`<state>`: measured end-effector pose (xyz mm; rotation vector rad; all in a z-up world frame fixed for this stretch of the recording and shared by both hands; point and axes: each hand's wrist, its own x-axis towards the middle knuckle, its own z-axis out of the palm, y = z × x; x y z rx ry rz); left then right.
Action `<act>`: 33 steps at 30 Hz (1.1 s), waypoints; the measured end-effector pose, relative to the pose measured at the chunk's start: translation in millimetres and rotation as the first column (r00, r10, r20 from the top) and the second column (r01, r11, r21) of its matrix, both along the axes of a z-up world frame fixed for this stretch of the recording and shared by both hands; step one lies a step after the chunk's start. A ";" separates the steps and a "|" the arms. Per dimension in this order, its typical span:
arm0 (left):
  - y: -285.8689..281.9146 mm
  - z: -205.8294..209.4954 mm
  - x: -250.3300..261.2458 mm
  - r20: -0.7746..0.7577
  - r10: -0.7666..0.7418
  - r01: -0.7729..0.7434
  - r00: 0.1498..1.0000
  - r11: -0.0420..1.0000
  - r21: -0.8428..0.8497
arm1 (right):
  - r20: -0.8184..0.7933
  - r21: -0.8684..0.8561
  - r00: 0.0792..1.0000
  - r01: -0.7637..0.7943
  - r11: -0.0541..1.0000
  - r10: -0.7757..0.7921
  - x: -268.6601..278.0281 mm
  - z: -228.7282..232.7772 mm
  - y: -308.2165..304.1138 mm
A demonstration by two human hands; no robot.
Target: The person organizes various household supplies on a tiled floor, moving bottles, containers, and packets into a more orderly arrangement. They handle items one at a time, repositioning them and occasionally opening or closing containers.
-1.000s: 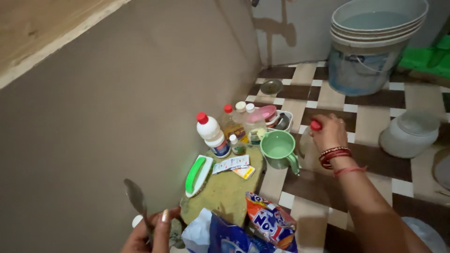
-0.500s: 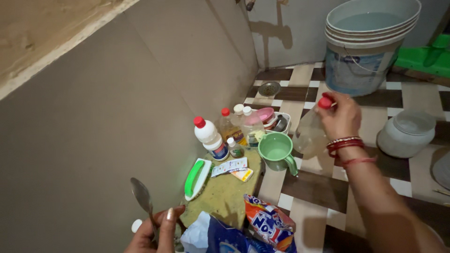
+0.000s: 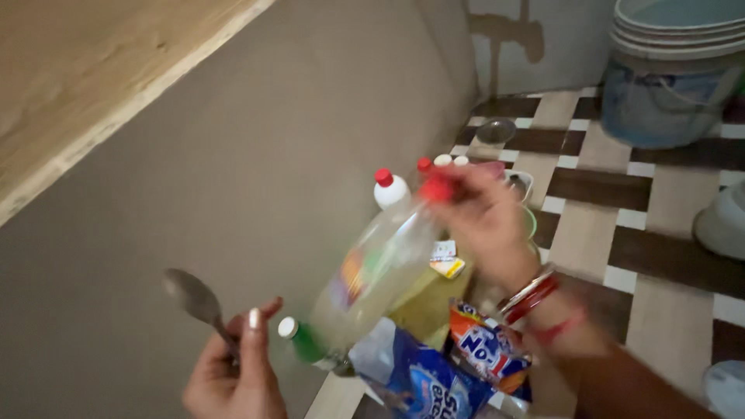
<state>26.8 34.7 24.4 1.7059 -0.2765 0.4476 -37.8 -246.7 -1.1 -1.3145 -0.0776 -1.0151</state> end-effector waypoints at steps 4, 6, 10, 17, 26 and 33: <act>20.6 13.0 -10.2 -0.089 0.094 -0.089 0.992 0.994 0.059 | -0.245 -0.146 0.940 -0.279 0.949 0.239 7.9 -11.9 107.1; 26.3 13.8 -12.0 -0.089 0.042 -0.041 0.995 0.999 0.013 | -0.298 -0.208 0.913 -0.345 0.915 0.277 10.4 -18.9 152.9; 33.7 7.5 -10.9 -0.048 0.014 -0.011 0.999 0.999 0.053 | -0.343 -0.575 0.934 -0.289 0.766 0.095 31.8 -46.7 218.7; 55.2 -12.2 4.3 -0.235 0.021 -0.005 0.972 0.998 0.070 | -0.217 -0.878 0.970 -0.147 0.456 -0.107 78.0 -137.8 285.9; 70.0 -33.6 12.9 -0.277 0.064 -0.018 0.959 0.986 0.165 | -0.396 -0.882 0.870 -0.271 0.386 -0.295 70.9 -147.6 268.0; 59.9 -50.3 20.8 -0.193 0.021 0.019 0.981 0.980 0.200 | -0.467 -0.709 0.860 -0.227 0.667 -0.204 60.7 -115.1 251.7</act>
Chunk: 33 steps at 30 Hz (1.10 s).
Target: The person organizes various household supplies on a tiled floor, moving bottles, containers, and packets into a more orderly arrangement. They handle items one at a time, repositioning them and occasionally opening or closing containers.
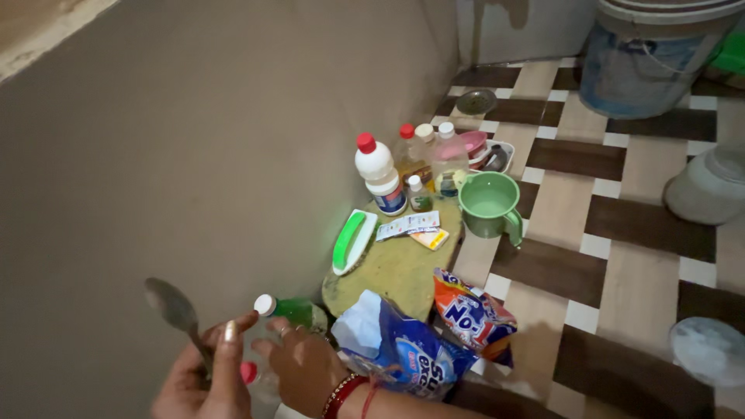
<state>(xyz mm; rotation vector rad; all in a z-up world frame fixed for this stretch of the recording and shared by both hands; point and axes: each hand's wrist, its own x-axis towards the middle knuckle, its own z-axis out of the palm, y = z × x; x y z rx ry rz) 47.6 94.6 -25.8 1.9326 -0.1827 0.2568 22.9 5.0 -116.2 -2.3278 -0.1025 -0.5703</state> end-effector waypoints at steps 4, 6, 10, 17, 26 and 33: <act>-7.7 -7.6 1.8 -0.056 -0.105 0.103 0.993 0.994 -0.035 | 0.162 0.340 0.981 0.049 0.939 -0.110 -7.7 27.1 -18.8; -11.8 -8.5 3.5 -0.311 -0.024 0.006 0.950 0.998 -0.058 | 0.187 0.456 0.972 0.040 0.889 -0.139 -12.8 40.8 -27.6; -26.6 -6.7 3.6 -0.372 -0.121 0.029 0.920 0.969 -0.243 | 0.191 0.666 0.973 -0.029 0.745 -0.133 -23.6 64.3 -40.1; -65.6 10.7 -18.8 -0.181 -0.191 0.129 0.965 0.942 -0.309 | 0.111 0.797 0.986 -0.016 0.604 -0.121 -49.8 85.5 -60.6; -105.8 53.7 -63.3 -0.339 -0.309 0.085 0.889 0.837 -0.541 | -0.011 0.809 0.985 0.109 0.577 -0.172 -76.5 107.7 -86.9; -114.5 93.5 -88.5 -0.120 -0.357 0.206 0.926 0.746 -0.633 | -0.004 0.466 0.963 0.241 0.852 -0.270 -98.9 144.5 -147.1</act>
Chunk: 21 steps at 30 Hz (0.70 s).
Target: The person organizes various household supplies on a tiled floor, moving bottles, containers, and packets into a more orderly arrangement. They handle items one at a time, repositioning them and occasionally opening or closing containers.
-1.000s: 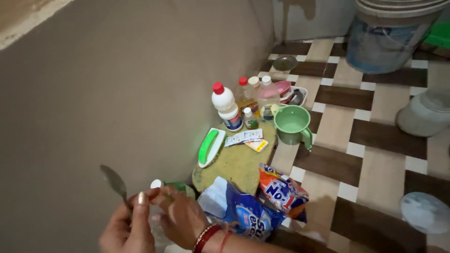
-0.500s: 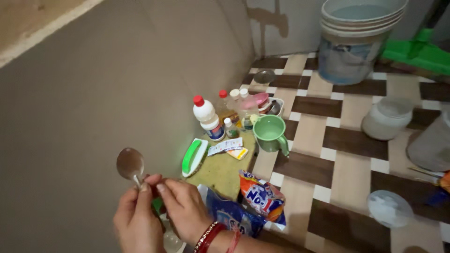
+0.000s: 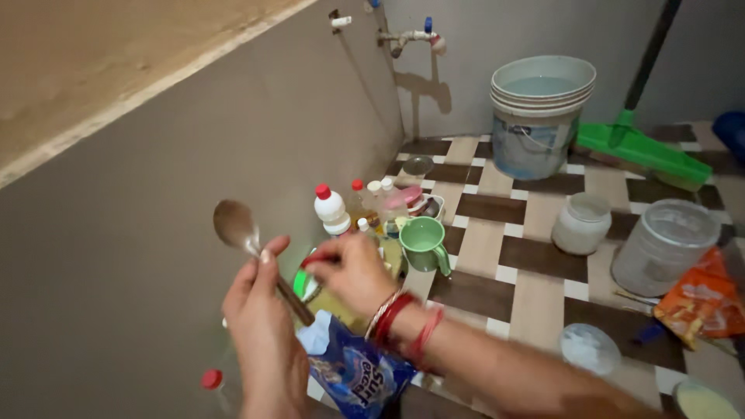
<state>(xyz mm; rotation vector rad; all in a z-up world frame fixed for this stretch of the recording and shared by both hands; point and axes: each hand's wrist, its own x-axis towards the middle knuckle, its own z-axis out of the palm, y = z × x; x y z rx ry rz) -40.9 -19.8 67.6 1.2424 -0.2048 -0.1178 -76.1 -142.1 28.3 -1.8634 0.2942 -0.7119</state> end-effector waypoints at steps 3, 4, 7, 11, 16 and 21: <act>-1.8 11.9 -4.9 -0.008 -0.010 0.009 1.000 1.000 -0.026 | 0.013 -0.117 1.000 0.013 0.993 -0.011 -6.5 26.5 -31.2; -1.5 14.1 -7.3 -0.005 -0.014 0.014 1.000 0.999 -0.042 | 0.063 -0.190 0.997 0.048 0.981 -0.036 -12.0 34.3 -38.8; -5.9 18.6 -12.3 -0.011 -0.034 0.033 0.999 0.997 -0.067 | 0.084 -0.292 0.993 0.101 0.951 -0.080 -27.8 56.9 -56.6; -18.4 20.9 -17.9 -0.047 -0.135 0.128 0.990 0.983 -0.130 | -0.111 -0.282 0.991 0.037 0.959 -0.071 -49.4 72.9 -75.9; -32.3 17.9 -28.3 -0.060 -0.213 0.207 0.975 0.974 -0.089 | -0.220 -0.149 0.970 -0.134 0.980 0.099 -76.0 71.5 -101.2; -48.0 0.0 -38.8 -0.083 -0.308 0.291 0.948 0.941 -0.175 | -0.451 -0.099 0.885 -0.180 0.979 0.118 -105.4 67.4 -122.4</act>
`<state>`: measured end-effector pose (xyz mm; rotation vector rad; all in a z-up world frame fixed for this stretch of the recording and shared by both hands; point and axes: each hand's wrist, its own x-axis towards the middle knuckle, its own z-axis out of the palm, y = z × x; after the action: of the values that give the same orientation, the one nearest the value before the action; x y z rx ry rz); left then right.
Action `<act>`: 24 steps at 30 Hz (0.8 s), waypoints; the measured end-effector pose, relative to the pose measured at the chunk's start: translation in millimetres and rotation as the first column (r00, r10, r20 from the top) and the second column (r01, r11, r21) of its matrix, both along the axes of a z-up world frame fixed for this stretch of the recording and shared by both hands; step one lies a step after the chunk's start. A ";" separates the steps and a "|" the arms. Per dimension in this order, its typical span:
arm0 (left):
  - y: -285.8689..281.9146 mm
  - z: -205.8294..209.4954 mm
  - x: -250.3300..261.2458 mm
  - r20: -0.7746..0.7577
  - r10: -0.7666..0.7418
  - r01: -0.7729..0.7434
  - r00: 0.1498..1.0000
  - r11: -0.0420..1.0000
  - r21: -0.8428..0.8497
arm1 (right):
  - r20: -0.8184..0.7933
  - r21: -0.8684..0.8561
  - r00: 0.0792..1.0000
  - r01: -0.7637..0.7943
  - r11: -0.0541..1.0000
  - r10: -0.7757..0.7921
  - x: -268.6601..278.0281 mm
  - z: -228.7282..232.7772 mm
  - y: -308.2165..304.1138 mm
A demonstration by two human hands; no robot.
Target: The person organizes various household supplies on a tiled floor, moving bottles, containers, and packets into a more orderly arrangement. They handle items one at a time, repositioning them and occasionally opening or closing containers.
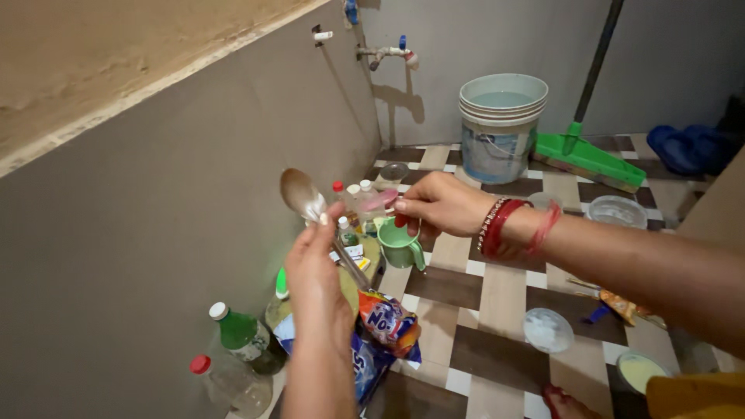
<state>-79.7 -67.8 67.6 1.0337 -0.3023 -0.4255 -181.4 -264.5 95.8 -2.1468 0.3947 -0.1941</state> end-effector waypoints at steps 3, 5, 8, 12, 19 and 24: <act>-15.8 -31.9 -20.0 -0.102 0.036 -0.021 0.994 0.989 0.146 | -0.015 0.150 0.998 -0.050 0.987 0.053 -3.7 -15.2 3.8; -31.4 -60.4 -30.8 -0.108 -0.042 0.048 0.993 0.997 0.053 | 0.012 0.360 0.995 -0.099 0.928 0.102 2.0 -36.9 11.1; -40.3 -101.5 -15.4 -0.087 0.033 -0.018 0.996 0.986 0.163 | -0.067 0.205 0.992 -0.092 0.974 0.108 22.5 -73.1 12.0; -23.2 -143.1 19.9 -0.143 0.189 -0.150 0.972 0.958 0.245 | -0.072 0.028 0.996 -0.057 0.998 0.059 44.2 -130.2 -1.3; -13.3 -175.5 41.5 -0.052 0.232 -0.203 0.971 0.922 0.329 | -0.153 -0.280 0.987 -0.005 0.960 -0.039 44.3 -238.7 -1.0; -12.0 -194.4 42.2 -0.057 0.242 -0.210 0.969 0.919 0.334 | -0.356 -0.374 0.935 -0.142 0.916 -0.001 46.1 -266.3 -0.6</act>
<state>-37.5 -79.8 -126.8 1.3515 -0.0205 -0.3199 -135.4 -265.1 -170.6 -2.6017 0.5135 0.1724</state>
